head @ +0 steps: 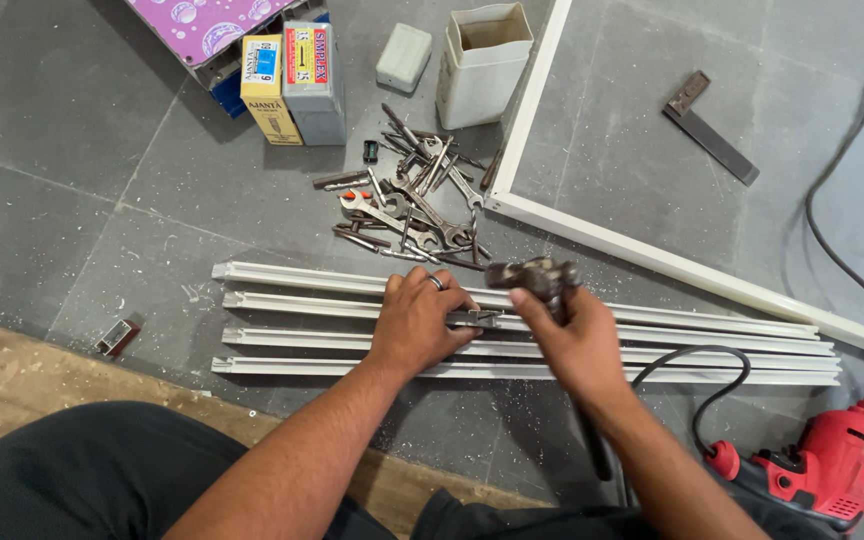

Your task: The person hammers metal brackets onto white aluminum profiles using a hammer. They then use a red power drill to create holes in the profiles. The person works on multiple profiles laid out on the floor.

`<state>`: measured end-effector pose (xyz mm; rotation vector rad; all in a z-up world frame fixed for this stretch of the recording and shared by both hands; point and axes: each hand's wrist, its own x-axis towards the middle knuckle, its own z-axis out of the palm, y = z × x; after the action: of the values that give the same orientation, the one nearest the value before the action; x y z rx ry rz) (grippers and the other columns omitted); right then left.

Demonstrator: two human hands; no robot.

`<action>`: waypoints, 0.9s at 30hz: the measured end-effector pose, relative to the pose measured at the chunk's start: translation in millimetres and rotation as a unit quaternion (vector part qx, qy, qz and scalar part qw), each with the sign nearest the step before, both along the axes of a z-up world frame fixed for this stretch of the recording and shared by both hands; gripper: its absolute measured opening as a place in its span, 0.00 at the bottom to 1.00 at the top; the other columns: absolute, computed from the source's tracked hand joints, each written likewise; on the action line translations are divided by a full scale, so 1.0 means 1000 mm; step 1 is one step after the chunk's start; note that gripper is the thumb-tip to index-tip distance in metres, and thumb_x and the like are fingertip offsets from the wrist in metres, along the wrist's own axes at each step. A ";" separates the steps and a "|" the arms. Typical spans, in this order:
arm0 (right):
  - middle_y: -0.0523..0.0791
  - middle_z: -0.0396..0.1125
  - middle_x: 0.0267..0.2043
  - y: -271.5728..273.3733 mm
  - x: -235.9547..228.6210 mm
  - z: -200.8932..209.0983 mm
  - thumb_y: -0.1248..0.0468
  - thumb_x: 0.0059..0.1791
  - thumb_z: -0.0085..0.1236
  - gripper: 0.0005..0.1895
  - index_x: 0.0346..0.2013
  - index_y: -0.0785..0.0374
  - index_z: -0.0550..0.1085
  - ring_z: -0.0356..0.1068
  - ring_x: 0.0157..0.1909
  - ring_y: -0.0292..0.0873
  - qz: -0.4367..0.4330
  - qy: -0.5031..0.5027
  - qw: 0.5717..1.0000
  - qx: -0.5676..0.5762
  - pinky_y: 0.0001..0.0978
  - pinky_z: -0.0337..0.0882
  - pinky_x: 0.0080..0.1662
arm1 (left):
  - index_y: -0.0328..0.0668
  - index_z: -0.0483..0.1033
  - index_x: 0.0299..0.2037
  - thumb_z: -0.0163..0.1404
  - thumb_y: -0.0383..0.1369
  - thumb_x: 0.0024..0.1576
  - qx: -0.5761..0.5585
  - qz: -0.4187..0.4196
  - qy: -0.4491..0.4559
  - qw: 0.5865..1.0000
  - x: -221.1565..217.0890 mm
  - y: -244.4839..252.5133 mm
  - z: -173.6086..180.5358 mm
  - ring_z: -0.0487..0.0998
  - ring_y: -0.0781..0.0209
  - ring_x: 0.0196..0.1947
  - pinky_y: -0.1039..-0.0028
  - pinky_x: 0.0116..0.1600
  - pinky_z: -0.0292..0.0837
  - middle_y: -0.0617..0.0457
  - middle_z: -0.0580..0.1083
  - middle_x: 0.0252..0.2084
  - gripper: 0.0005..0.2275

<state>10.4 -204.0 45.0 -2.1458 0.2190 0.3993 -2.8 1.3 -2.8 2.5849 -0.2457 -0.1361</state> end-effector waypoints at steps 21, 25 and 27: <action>0.44 0.66 0.19 0.004 0.006 0.009 0.48 0.49 0.62 0.23 0.33 0.68 0.77 0.63 0.22 0.38 0.019 -0.006 0.998 -0.065 0.37 0.64 0.27 | 0.57 0.84 0.39 0.68 0.42 0.44 0.000 0.000 0.013 1.000 0.001 0.000 0.001 0.71 0.60 0.49 0.62 0.57 0.58 0.62 0.74 0.41 0.14; 0.48 0.67 0.21 -0.012 -0.003 0.053 0.50 0.54 0.53 0.21 0.36 0.68 0.72 0.63 0.23 0.42 0.076 -0.089 0.985 -0.124 0.39 0.63 0.28 | 0.56 0.83 0.38 0.68 0.42 0.44 -0.010 0.004 0.011 1.000 0.000 -0.001 0.001 0.70 0.60 0.48 0.62 0.56 0.59 0.62 0.74 0.41 0.13; 0.50 0.68 0.20 -0.020 -0.016 0.068 0.50 0.53 0.52 0.20 0.39 0.67 0.73 0.66 0.21 0.45 0.059 -0.118 0.983 -0.129 0.42 0.65 0.28 | 0.56 0.84 0.37 0.68 0.42 0.44 -0.018 0.007 0.006 1.000 -0.001 0.000 -0.001 0.71 0.60 0.48 0.62 0.55 0.59 0.62 0.75 0.41 0.13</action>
<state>-5.5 -223.7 113.0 -2.4473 0.0081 0.1867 -3.3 1.5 -3.5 2.5497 -0.2235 -0.1416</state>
